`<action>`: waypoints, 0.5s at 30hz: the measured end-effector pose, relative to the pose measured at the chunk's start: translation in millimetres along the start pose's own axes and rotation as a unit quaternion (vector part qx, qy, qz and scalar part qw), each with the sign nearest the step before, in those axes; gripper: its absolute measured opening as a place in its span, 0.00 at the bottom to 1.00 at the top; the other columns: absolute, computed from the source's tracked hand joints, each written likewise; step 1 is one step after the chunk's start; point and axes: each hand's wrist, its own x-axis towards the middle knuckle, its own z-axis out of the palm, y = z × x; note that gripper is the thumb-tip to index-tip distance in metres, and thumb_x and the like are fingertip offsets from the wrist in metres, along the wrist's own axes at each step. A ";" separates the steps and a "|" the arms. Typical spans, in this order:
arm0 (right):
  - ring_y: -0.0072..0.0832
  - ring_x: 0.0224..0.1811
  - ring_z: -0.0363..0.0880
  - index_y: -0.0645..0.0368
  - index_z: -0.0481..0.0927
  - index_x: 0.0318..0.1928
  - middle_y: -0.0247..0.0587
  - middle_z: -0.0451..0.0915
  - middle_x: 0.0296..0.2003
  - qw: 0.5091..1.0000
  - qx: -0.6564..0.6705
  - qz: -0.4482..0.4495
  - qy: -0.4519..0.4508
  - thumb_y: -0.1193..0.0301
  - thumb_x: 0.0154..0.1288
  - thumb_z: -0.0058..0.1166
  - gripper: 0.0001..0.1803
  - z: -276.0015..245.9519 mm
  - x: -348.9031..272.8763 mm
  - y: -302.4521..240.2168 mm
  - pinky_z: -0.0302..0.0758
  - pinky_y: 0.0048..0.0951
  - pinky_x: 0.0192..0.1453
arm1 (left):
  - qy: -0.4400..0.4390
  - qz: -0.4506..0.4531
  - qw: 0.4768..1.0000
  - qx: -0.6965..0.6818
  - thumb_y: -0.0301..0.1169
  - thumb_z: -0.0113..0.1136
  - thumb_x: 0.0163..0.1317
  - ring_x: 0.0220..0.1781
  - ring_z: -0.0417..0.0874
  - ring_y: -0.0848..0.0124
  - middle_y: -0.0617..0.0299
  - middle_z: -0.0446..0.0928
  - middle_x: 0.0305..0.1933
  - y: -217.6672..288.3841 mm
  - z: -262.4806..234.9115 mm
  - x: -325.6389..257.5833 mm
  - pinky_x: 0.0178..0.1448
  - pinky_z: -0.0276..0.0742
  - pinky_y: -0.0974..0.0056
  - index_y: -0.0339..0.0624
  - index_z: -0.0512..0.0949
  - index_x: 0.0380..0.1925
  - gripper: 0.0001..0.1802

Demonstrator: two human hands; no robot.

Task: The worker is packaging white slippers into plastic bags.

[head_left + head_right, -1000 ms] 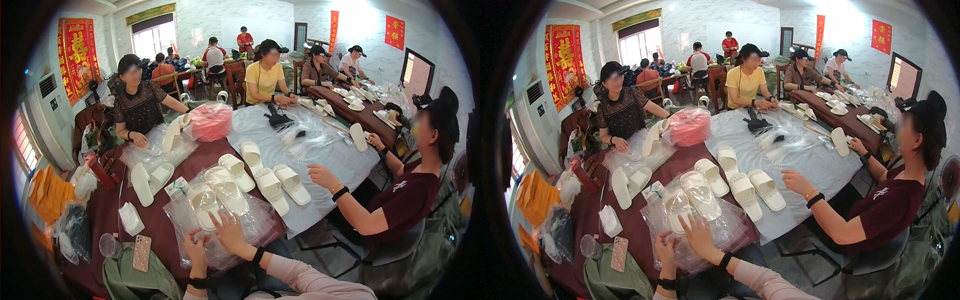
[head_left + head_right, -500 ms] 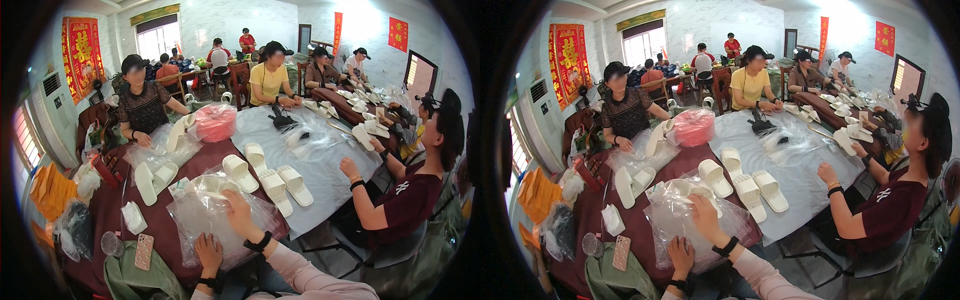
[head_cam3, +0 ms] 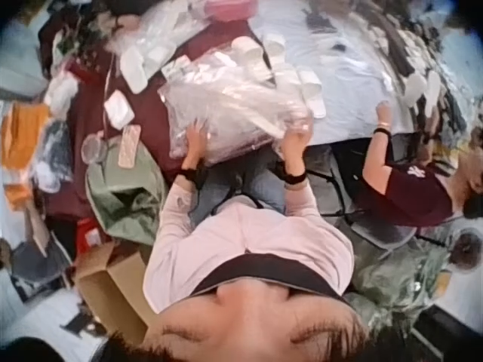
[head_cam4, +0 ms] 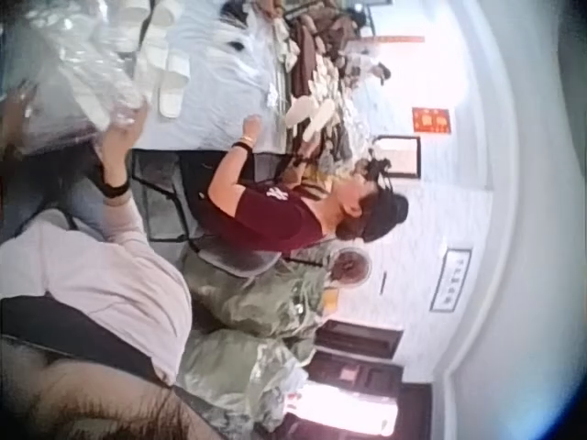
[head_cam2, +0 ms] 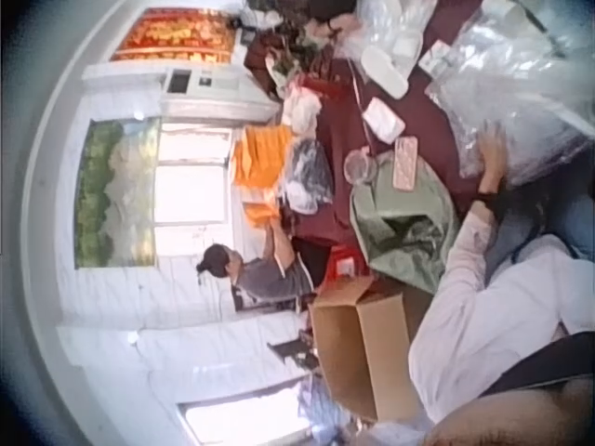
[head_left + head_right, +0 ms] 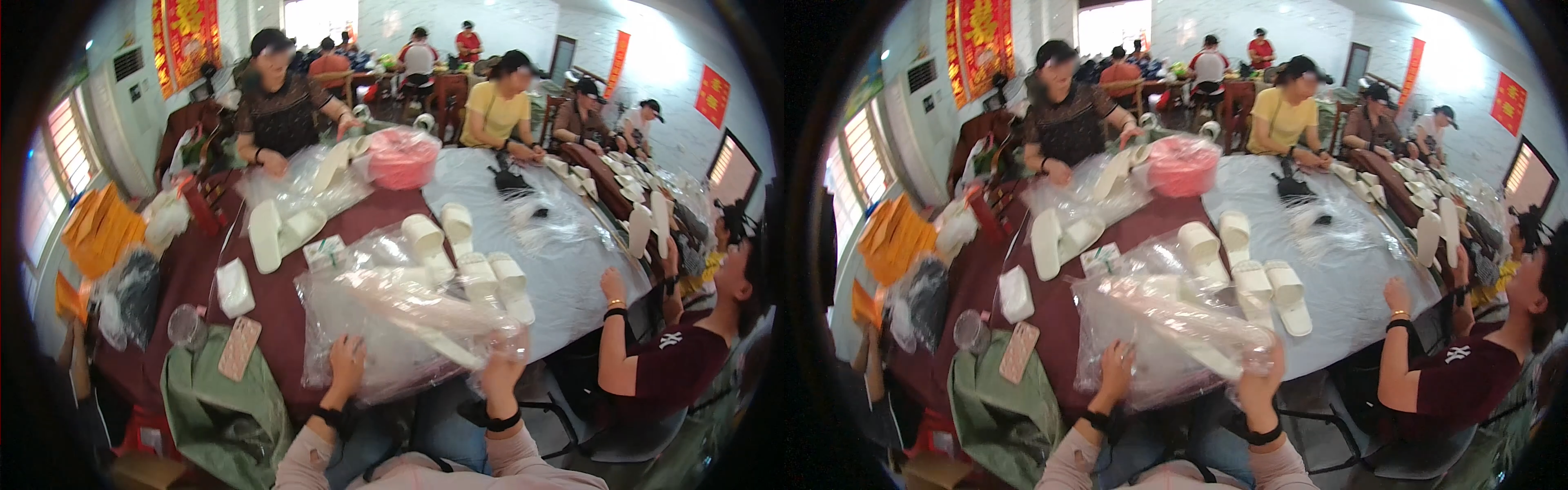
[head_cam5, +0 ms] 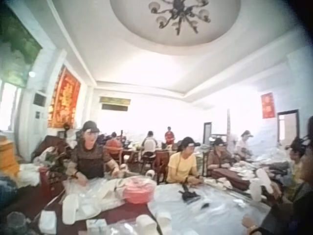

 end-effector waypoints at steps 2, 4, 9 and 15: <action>0.28 0.46 0.75 0.64 0.69 0.53 0.42 0.75 0.45 0.996 0.062 0.052 0.028 0.74 0.64 0.48 0.17 -11.5 2.2 2.2 0.73 0.30 0.48 | 0.001 -0.058 0.991 -0.120 0.35 0.52 0.62 0.62 0.66 0.54 0.46 0.69 0.57 -13.3 -5.2 8.5 0.67 0.57 0.57 0.35 0.71 0.53 0.22; 0.29 0.48 0.74 0.61 0.68 0.55 0.42 0.74 0.49 0.985 0.123 0.103 0.066 0.74 0.67 0.47 0.17 -20.2 6.8 4.2 0.74 0.34 0.49 | 0.031 -0.135 0.893 -0.429 0.30 0.50 0.63 0.61 0.69 0.59 0.49 0.71 0.55 8.9 -27.8 11.1 0.65 0.60 0.64 0.35 0.71 0.53 0.19; 0.30 0.52 0.74 0.60 0.66 0.57 0.41 0.73 0.51 0.969 0.217 0.059 0.103 0.69 0.67 0.51 0.20 -25.5 8.3 -4.0 0.76 0.39 0.51 | 0.006 -0.033 0.990 -0.135 0.27 0.52 0.60 0.61 0.68 0.57 0.49 0.68 0.59 33.1 -76.7 -40.2 0.65 0.61 0.61 0.36 0.71 0.53 0.19; 0.30 0.53 0.73 0.56 0.61 0.62 0.41 0.73 0.52 0.969 0.166 0.131 0.125 0.67 0.68 0.49 0.24 -29.6 -8.9 -7.4 0.74 0.35 0.50 | 0.210 -0.033 0.962 0.173 0.30 0.52 0.62 0.65 0.60 0.49 0.44 0.63 0.62 1.1 -149.6 -125.4 0.68 0.52 0.51 0.35 0.65 0.57 0.23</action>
